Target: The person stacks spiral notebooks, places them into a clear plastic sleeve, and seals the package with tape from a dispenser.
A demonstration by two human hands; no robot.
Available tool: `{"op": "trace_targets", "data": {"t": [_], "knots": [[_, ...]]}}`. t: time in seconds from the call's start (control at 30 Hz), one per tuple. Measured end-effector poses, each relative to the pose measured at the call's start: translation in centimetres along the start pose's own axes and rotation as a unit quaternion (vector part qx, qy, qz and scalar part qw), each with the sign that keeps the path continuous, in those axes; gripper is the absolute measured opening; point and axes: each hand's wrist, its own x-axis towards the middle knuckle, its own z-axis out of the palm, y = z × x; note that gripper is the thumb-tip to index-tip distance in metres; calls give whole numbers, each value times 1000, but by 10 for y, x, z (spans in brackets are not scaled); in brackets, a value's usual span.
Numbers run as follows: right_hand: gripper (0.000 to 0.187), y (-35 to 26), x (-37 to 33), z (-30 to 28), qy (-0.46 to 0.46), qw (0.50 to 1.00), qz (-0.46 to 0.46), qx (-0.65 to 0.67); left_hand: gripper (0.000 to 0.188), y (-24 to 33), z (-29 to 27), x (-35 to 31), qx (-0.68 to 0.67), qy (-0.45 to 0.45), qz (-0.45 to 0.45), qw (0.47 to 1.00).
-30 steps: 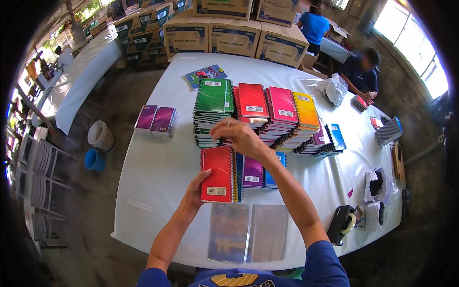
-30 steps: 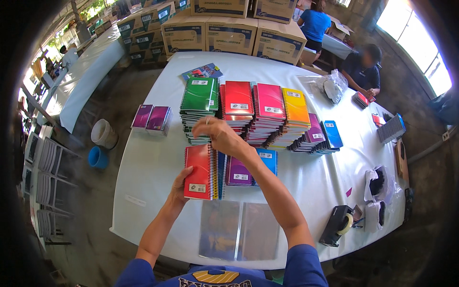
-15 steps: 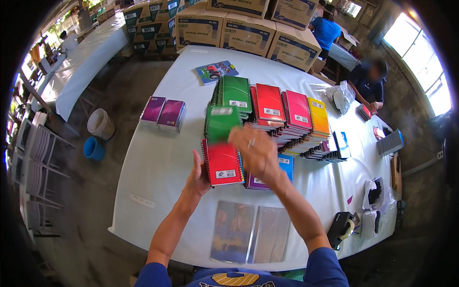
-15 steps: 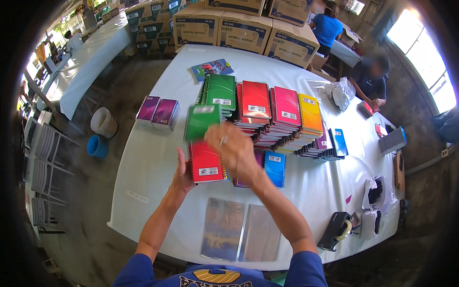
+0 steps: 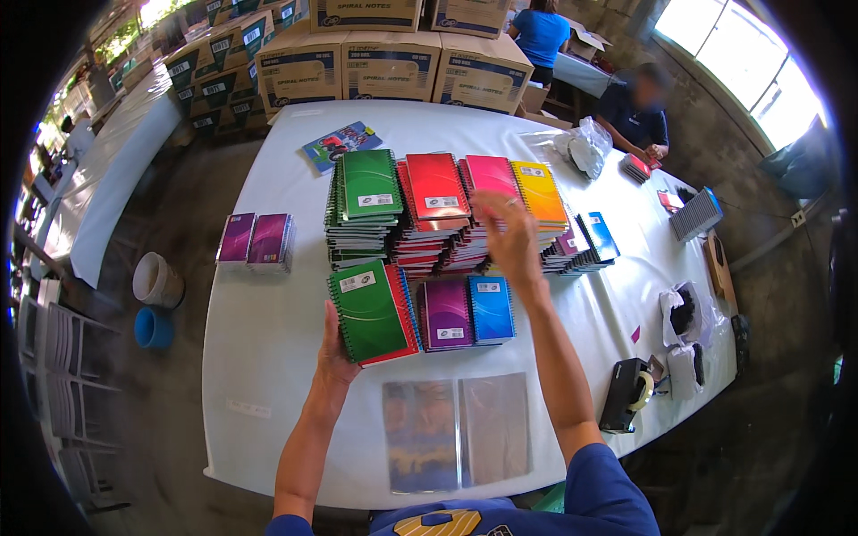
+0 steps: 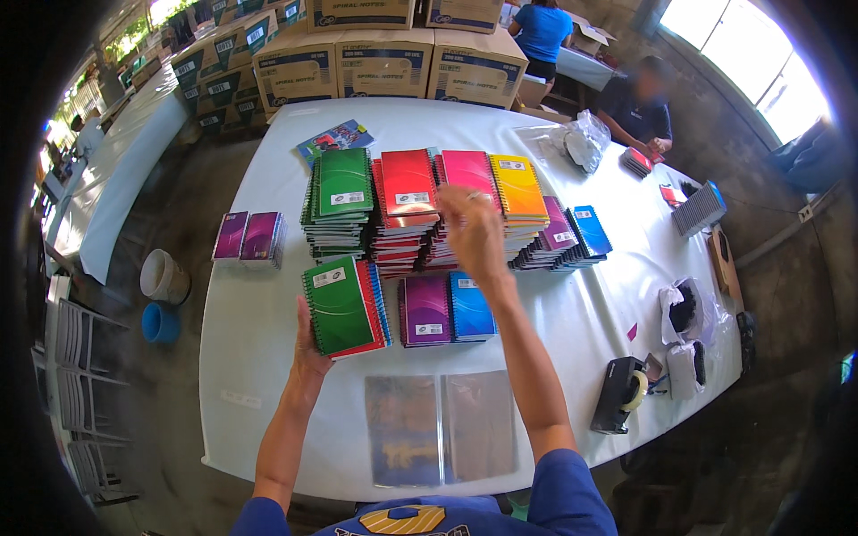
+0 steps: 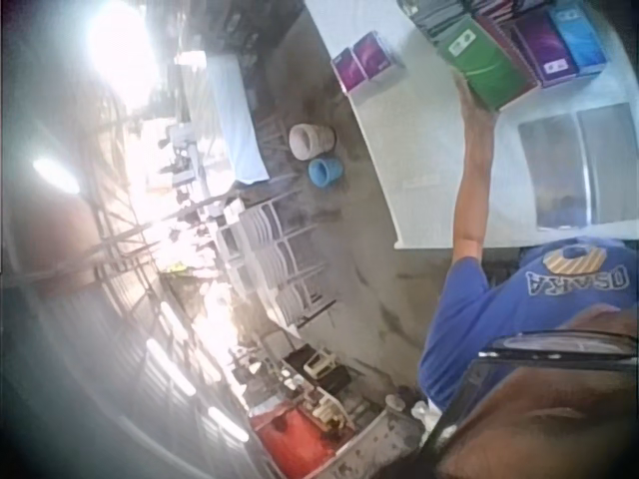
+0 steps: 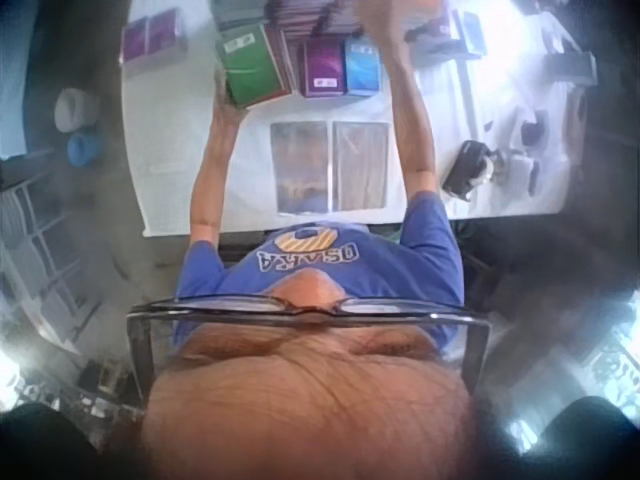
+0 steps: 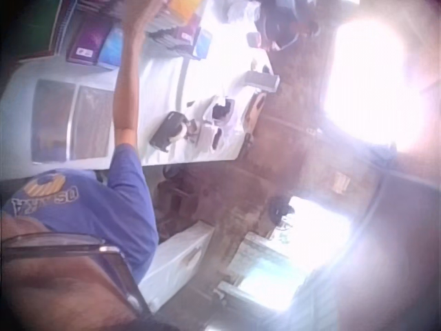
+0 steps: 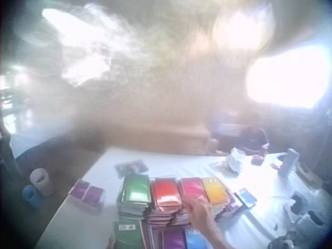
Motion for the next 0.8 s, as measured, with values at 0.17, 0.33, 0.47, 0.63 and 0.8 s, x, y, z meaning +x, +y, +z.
{"op": "trace_targets", "data": {"t": [0.17,0.33,0.47,0.63,0.8], "knots": [[11,51,16,-52,78,988,130,-15,67,-17,-1,7,-5,-24,-15,1000],[6,51,-82,-45,-13,984,171,-37,69,-26,-5,8,100,-12,-2,995],[5,28,-144,-13,-34,953,293,73,68,-42,-13,15,30,-16,-42,999],[30,5,-189,30,-124,980,143,-65,67,-45,-33,6,33,14,-14,999],[47,18,-219,36,-190,952,-66,-230,67,-37,-61,-3,33,34,-3,999]]}}
